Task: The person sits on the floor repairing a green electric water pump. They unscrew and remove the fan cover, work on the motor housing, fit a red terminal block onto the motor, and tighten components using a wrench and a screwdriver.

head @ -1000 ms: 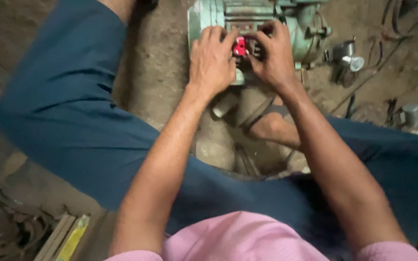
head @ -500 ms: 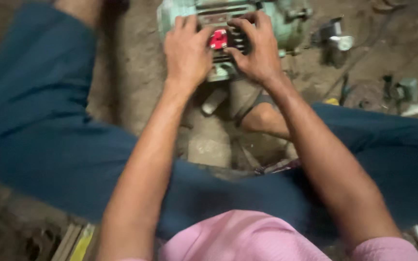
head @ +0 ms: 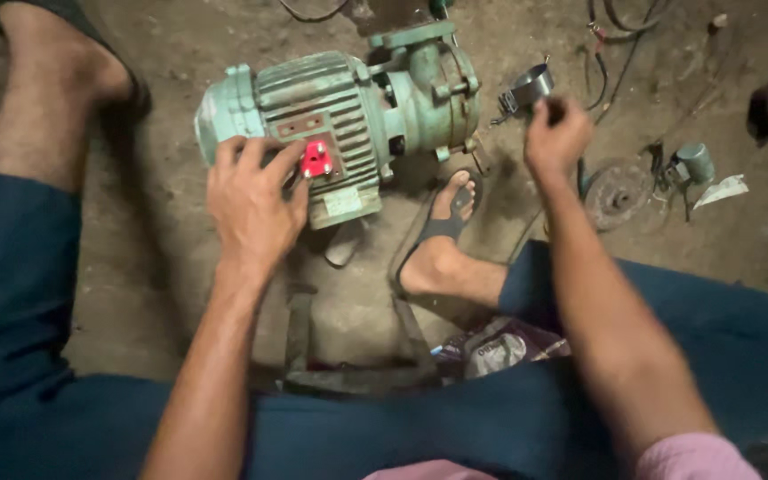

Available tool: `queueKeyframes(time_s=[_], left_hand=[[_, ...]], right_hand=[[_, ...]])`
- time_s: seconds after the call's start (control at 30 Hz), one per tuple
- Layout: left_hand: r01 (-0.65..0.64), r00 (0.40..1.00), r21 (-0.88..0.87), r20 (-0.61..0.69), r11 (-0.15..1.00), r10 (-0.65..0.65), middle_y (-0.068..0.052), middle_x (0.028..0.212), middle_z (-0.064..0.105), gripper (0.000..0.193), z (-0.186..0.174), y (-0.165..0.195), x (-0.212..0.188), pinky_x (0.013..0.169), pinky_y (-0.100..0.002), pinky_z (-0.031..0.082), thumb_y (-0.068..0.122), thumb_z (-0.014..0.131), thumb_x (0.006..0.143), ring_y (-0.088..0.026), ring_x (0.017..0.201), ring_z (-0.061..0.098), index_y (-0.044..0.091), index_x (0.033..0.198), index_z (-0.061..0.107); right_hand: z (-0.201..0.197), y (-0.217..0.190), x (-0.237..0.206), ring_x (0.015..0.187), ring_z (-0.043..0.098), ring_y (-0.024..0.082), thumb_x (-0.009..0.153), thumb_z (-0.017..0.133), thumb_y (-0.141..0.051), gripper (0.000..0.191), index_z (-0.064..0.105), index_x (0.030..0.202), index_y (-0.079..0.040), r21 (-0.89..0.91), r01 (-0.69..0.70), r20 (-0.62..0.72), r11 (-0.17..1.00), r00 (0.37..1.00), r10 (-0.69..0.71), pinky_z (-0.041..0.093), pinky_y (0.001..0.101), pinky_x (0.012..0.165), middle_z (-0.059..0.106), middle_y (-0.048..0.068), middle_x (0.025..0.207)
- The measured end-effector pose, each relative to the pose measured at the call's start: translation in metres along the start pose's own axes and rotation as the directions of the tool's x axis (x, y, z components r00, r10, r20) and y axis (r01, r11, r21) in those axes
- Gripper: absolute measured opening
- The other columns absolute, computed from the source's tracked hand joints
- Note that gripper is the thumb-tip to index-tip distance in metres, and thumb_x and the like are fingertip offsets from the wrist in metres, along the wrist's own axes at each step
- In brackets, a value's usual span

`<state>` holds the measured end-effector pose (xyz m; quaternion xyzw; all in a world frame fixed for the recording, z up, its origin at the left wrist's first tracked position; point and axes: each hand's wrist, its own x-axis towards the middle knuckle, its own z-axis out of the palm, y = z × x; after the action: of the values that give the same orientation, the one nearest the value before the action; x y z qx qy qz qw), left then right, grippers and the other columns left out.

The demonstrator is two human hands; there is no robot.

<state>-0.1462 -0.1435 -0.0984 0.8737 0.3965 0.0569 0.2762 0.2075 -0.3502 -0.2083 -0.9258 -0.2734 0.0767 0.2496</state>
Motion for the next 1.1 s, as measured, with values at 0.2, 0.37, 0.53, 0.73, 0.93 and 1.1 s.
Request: queueKeyframes(time_s=[0.2,0.37,0.53,0.73,0.93,1.1], left_hand=[[0.034,0.998,0.009,0.054,0.999,-0.035,-0.006,0.118,0.067,0.044,-0.001,0.004,0.009,0.096,-0.049,0.050,0.014,0.084,0.078,-0.036,0.118,0.057,0.017,0.121,0.076],[0.037,0.994,-0.040,0.104,0.998,-0.033,-0.004,0.117,0.067,0.044,-0.002,-0.004,0.016,0.097,-0.047,0.050,0.014,0.084,0.078,-0.034,0.115,0.057,0.015,0.120,0.074],[0.083,0.993,-0.043,0.092,0.996,-0.079,-0.001,0.113,0.066,0.043,-0.002,-0.007,0.014,0.091,-0.046,0.048,0.014,0.083,0.078,-0.030,0.114,0.057,0.017,0.120,0.075],[0.075,0.996,-0.060,0.051,0.995,-0.072,-0.002,0.113,0.066,0.042,0.003,-0.011,0.009,0.091,-0.046,0.048,0.014,0.083,0.077,-0.030,0.114,0.056,0.017,0.119,0.076],[0.001,1.000,-0.058,-0.029,0.998,-0.003,-0.004,0.111,0.064,0.041,0.002,-0.016,0.002,0.091,-0.048,0.048,0.015,0.083,0.074,-0.032,0.116,0.055,0.016,0.115,0.076],[-0.019,0.995,-0.087,-0.101,0.996,0.010,-0.006,0.111,0.064,0.039,0.007,-0.021,-0.008,0.085,-0.048,0.046,0.016,0.084,0.074,-0.033,0.114,0.054,0.017,0.113,0.078]], right_hand=[[0.022,0.035,0.103,0.092,0.077,0.031,0.088,0.077,-0.017,0.019,0.078,0.101,-0.003,-0.222,-0.055,0.257,0.974,0.960,0.113,0.059,0.0405,0.088,0.076,0.018,0.096],[0.064,0.059,0.126,0.082,0.072,0.040,0.068,0.088,-0.028,0.039,0.077,0.090,0.002,-0.526,0.235,0.350,0.817,0.936,-0.044,0.057,0.0517,0.072,0.073,0.023,0.084],[0.083,0.072,0.122,0.083,0.072,0.028,0.077,0.085,-0.022,0.029,0.074,0.096,-0.003,-0.408,0.040,0.466,0.912,0.868,0.171,0.057,0.0435,0.072,0.074,0.013,0.093],[0.068,0.074,0.133,0.092,0.073,0.020,0.080,0.075,-0.009,0.029,0.074,0.107,-0.001,-0.158,0.029,0.462,0.987,0.885,0.048,0.058,0.0382,0.080,0.075,0.010,0.101],[0.037,0.035,0.133,0.093,0.070,0.019,0.099,0.064,0.000,0.017,0.069,0.115,0.004,0.345,0.053,0.371,0.937,0.910,-0.188,0.062,0.0327,0.088,0.071,0.009,0.107],[0.002,-0.050,0.099,0.085,0.067,0.018,0.104,0.072,0.003,0.027,0.061,0.128,0.003,0.643,-0.148,0.402,0.752,0.900,-0.166,0.061,0.0321,0.078,0.068,0.011,0.108]])
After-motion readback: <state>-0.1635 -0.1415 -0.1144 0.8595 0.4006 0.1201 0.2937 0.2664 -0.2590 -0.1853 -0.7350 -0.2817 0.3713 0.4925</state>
